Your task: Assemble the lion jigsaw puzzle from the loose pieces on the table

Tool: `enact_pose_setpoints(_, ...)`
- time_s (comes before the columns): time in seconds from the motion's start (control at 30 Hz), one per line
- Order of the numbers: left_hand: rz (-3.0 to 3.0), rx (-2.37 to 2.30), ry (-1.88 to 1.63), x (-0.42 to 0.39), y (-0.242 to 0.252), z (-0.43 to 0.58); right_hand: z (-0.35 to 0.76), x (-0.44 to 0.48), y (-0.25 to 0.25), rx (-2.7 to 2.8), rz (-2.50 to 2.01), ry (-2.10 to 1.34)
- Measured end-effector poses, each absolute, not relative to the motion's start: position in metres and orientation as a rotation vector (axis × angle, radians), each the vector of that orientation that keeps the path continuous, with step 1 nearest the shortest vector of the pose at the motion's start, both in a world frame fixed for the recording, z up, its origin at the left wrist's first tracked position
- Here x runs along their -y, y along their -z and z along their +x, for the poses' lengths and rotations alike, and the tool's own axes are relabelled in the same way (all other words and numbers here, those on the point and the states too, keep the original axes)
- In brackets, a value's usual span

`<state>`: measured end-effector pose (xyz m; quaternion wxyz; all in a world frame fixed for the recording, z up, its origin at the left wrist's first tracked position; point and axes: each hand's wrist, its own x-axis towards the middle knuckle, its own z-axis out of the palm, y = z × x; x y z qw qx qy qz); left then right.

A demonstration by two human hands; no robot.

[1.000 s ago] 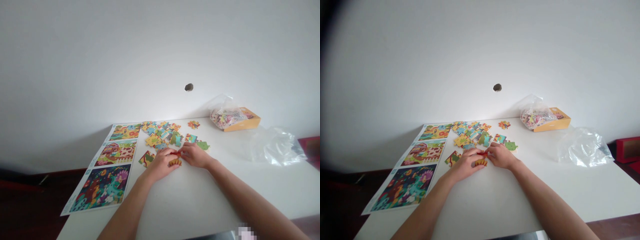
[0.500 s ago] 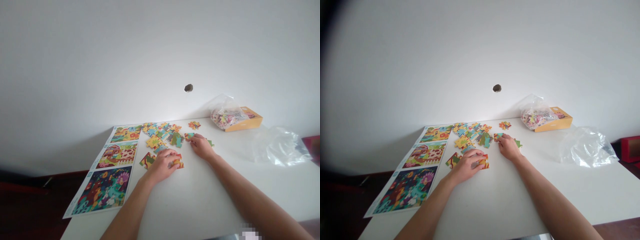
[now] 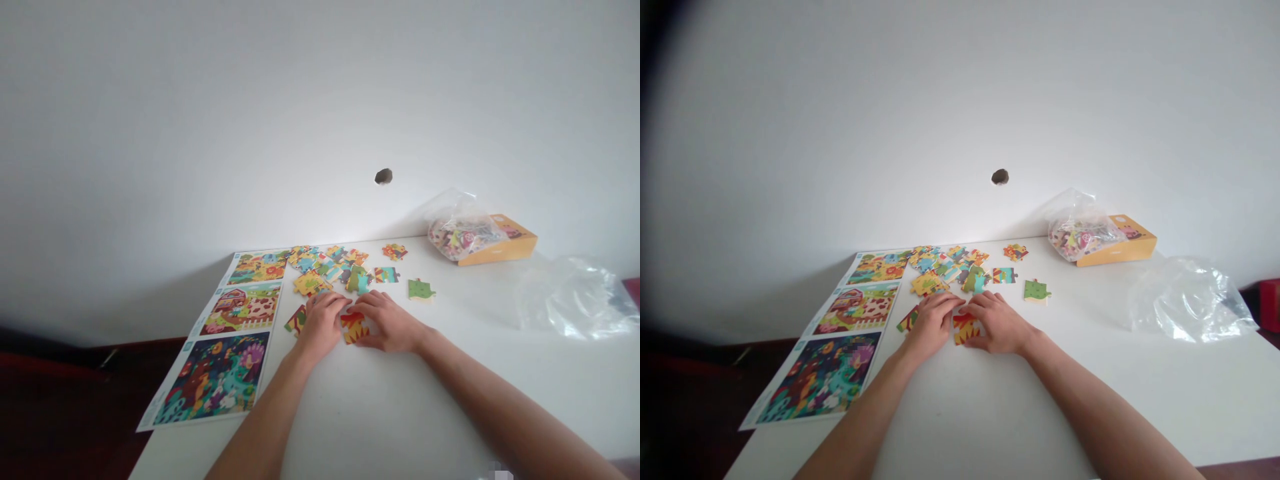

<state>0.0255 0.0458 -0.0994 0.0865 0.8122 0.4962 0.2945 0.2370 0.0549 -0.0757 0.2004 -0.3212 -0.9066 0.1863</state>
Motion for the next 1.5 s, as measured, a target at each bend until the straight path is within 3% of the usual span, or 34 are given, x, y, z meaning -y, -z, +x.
enact_pose_setpoints(0.33, 2.392, -1.374, -1.123, -0.043, 0.093, 0.027, 0.246, -0.061, 0.077, 2.481, -0.947, -0.577)
enact_pose_setpoints(0.6, 2.408, -1.390, -0.919, -0.040, 0.087, 0.030, 0.242, -0.057, 0.078, 2.336, -0.840, -0.705)
enact_pose_setpoints(1.07, 2.305, -1.310, -1.060, -0.043, 0.093, 0.030, 0.244, -0.060, 0.085, 2.229, -1.026, -0.821)
enact_pose_setpoints(1.3, 2.305, -1.324, -1.034, -0.043, 0.096, 0.029, 0.246, -0.060, 0.083, 2.264, -0.973, -0.766)
enact_pose_setpoints(1.5, 2.341, -1.336, -1.004, -0.041, 0.094, 0.031, 0.245, -0.062, 0.078, 2.300, -1.022, -0.453)
